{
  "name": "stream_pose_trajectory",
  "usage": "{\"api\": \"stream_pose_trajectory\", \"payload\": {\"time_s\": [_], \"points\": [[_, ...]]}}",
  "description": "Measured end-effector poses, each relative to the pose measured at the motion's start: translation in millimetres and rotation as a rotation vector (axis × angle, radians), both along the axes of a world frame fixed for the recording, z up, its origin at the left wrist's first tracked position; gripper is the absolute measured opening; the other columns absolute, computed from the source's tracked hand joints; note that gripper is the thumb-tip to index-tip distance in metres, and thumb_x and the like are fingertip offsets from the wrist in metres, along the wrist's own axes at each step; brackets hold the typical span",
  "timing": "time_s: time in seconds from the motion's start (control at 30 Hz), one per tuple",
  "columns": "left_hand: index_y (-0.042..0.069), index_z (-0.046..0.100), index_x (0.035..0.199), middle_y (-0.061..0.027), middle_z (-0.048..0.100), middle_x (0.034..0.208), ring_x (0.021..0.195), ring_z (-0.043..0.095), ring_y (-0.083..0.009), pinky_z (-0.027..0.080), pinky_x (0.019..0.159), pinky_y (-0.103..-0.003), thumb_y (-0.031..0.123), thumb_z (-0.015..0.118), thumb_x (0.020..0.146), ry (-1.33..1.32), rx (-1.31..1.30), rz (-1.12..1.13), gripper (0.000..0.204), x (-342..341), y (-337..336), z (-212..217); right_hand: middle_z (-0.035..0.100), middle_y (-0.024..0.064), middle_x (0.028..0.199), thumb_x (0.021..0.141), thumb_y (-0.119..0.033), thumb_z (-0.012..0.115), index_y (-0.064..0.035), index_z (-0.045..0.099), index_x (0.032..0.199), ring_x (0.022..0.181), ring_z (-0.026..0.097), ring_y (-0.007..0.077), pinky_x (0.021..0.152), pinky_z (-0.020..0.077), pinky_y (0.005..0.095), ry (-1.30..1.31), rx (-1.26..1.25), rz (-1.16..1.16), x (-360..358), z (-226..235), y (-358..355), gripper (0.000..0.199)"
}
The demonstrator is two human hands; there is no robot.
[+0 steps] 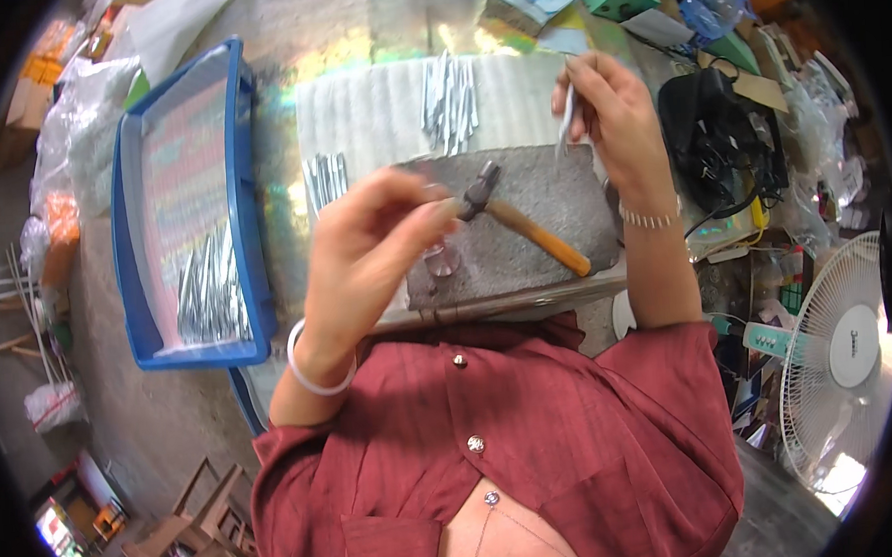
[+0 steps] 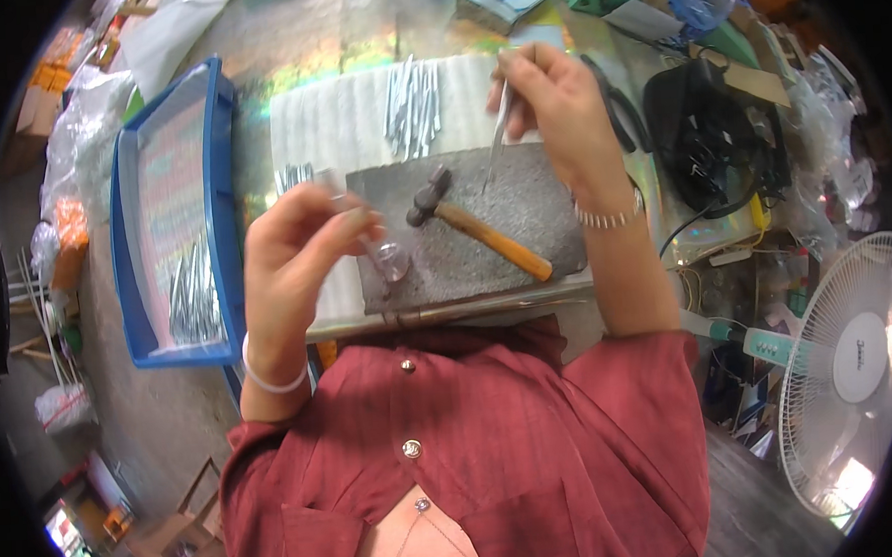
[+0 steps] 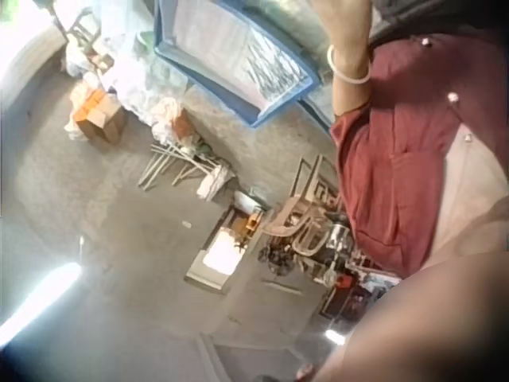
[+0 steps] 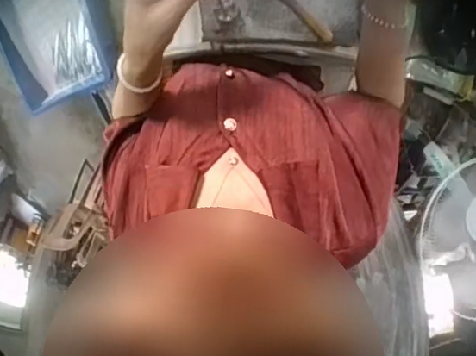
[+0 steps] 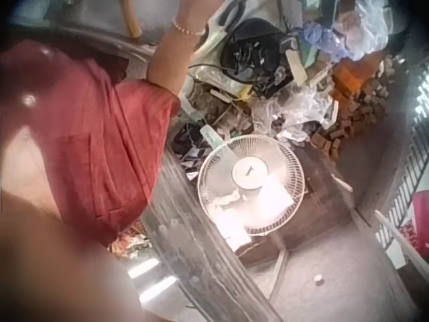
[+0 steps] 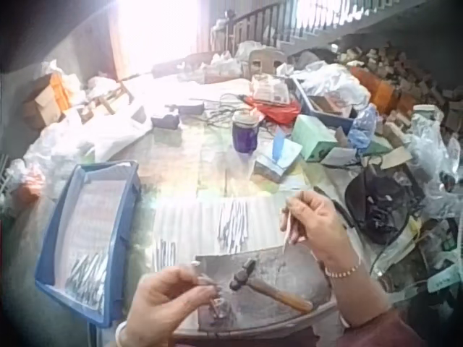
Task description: Stamping or engraving patterns onto thin metal strips using a hammer and a punch tool.
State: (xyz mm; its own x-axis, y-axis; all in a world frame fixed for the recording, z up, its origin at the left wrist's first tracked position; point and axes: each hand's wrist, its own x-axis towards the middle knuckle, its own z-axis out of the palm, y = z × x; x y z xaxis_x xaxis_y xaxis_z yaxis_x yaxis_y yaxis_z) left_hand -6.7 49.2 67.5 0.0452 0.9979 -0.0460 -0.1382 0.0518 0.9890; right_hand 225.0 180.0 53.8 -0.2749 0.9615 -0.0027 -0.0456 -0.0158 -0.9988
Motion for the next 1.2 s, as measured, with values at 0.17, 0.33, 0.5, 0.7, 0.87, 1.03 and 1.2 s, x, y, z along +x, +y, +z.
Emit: {"api": "stream_pose_trajectory", "payload": {"time_s": [0.17,0.33,0.5,0.7,0.87,1.03,1.2], "points": [[0.001,0.058,0.090,-0.0082,0.063,0.088,0.068,0.059,-0.0103,0.049,0.061,-0.021,0.005,0.060,0.089,-0.161,0.056,0.276,0.004,-15,-26,-6,0.061,0.0108,0.070,0.087,-0.021,0.058,-0.0009,0.055,0.086,0.054,0.058,0.0173,0.052,0.0476,0.0311,-0.850,0.173,-0.007,31,-54,98,0.020],[0.004,0.054,0.103,-0.0122,0.063,0.089,0.070,0.064,-0.0157,0.056,0.060,-0.025,0.007,0.057,0.091,-0.710,-0.166,0.306,0.012,-20,-34,-18,0.063,0.0078,0.083,0.079,-0.015,0.063,-0.0011,0.057,0.104,0.069,0.060,0.0127,0.061,0.0483,0.0284,-1.082,0.750,-0.043,13,-68,72,0.029],[0.006,0.054,0.098,-0.0144,0.064,0.094,0.080,0.067,-0.0204,0.060,0.065,-0.027,0.007,0.057,0.091,-1.024,-0.316,0.226,0.008,-12,-37,-41,0.062,0.0045,0.093,0.081,-0.003,0.066,-0.0016,0.056,0.115,0.070,0.057,0.0059,0.060,0.0468,0.0191,-0.118,0.033,0.541,-38,10,-62,0.035],[0.003,0.052,0.094,-0.0117,0.064,0.091,0.082,0.067,-0.0190,0.058,0.065,-0.028,0.005,0.058,0.090,-0.987,-0.379,-0.016,0.007,1,-46,-48,0.061,0.0057,0.089,0.085,0.002,0.062,0.0035,0.063,0.096,0.060,0.055,0.0052,0.051,0.0433,0.0167,0.217,-0.128,0.438,-52,-3,-103,0.011],[-0.002,0.053,0.098,-0.0081,0.066,0.084,0.072,0.063,-0.0100,0.052,0.064,-0.022,0.001,0.061,0.088,-0.161,-0.172,-0.099,0.014,-5,-71,-39,0.059,0.0018,0.068,0.088,-0.002,0.061,0.0039,0.062,0.095,0.051,0.051,0.0032,0.047,0.0399,0.0159,0.138,-0.308,0.461,-63,-3,-115,0.010],[-0.001,0.053,0.095,-0.0062,0.067,0.077,0.072,0.063,-0.0083,0.051,0.063,-0.022,0.007,0.060,0.090,-0.165,-0.208,-0.189,0.012,-14,-80,-27,0.060,0.0033,0.068,0.090,-0.005,0.060,0.0044,0.058,0.093,0.052,0.051,0.0027,0.045,0.0389,0.0163,0.200,-0.387,0.485,-72,0,-119,0.010],[0.000,0.052,0.093,-0.0080,0.067,0.081,0.073,0.063,-0.0102,0.051,0.063,-0.023,0.008,0.057,0.092,-0.384,-0.305,-0.235,0.010,-16,-84,-38,0.060,0.0032,0.068,0.088,-0.004,0.061,0.0025,0.058,0.091,0.049,0.050,0.0030,0.044,0.0382,0.0162,0.209,-0.466,0.498,-80,-7,-122,0.007]]}}
